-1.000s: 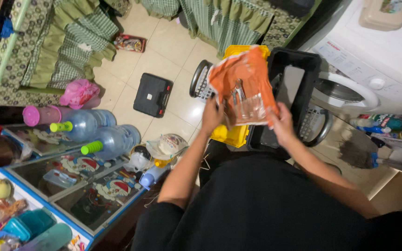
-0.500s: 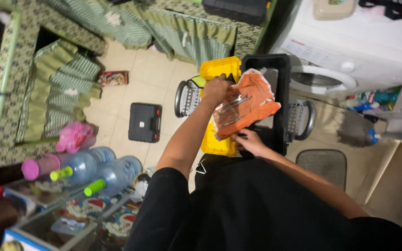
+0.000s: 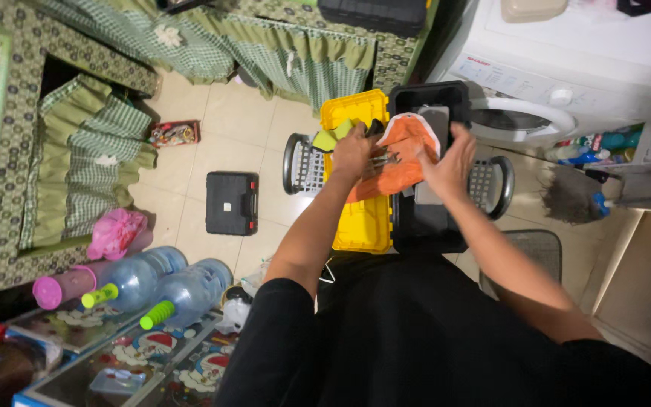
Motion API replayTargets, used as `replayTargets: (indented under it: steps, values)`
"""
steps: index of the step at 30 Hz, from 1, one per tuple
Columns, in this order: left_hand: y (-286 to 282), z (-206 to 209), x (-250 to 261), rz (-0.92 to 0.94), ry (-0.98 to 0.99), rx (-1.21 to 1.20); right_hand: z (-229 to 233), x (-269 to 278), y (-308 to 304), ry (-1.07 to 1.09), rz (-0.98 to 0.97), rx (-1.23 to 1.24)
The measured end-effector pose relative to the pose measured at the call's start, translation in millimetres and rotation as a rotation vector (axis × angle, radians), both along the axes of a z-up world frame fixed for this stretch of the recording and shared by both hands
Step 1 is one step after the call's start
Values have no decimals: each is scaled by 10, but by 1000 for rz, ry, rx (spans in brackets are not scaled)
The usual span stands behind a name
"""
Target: The person wipes a small metal tool with a green cloth, then places it into a yellow toolbox. They then wipe a larger wrench with the same cloth and place it into the toolbox. The person continues to wipe and place tools into the toolbox.
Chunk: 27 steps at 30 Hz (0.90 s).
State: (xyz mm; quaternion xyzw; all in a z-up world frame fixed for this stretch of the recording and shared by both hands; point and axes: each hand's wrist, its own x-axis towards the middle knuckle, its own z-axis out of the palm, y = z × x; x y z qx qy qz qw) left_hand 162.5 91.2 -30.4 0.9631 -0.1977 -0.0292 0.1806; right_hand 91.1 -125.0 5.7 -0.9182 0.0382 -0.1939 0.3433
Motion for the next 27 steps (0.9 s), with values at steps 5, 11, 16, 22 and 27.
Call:
replayTargets:
  steps: [5,11,16,22,27]
  values:
    - [23,-33,-203,119,-64,-283,43,447,88,-69,406,-238]
    - [1,-290,-655,420,30,-421,-296,1055,92,300,301,-250]
    - [93,-626,-978,203,319,-453,-496,1184,-89,81,157,-78]
    - [140,-570,-1308,267,383,-394,-227,971,-133,65,224,-84]
    - [-9,-634,-1649,409,260,-415,123,627,-28,-188,421,-689]
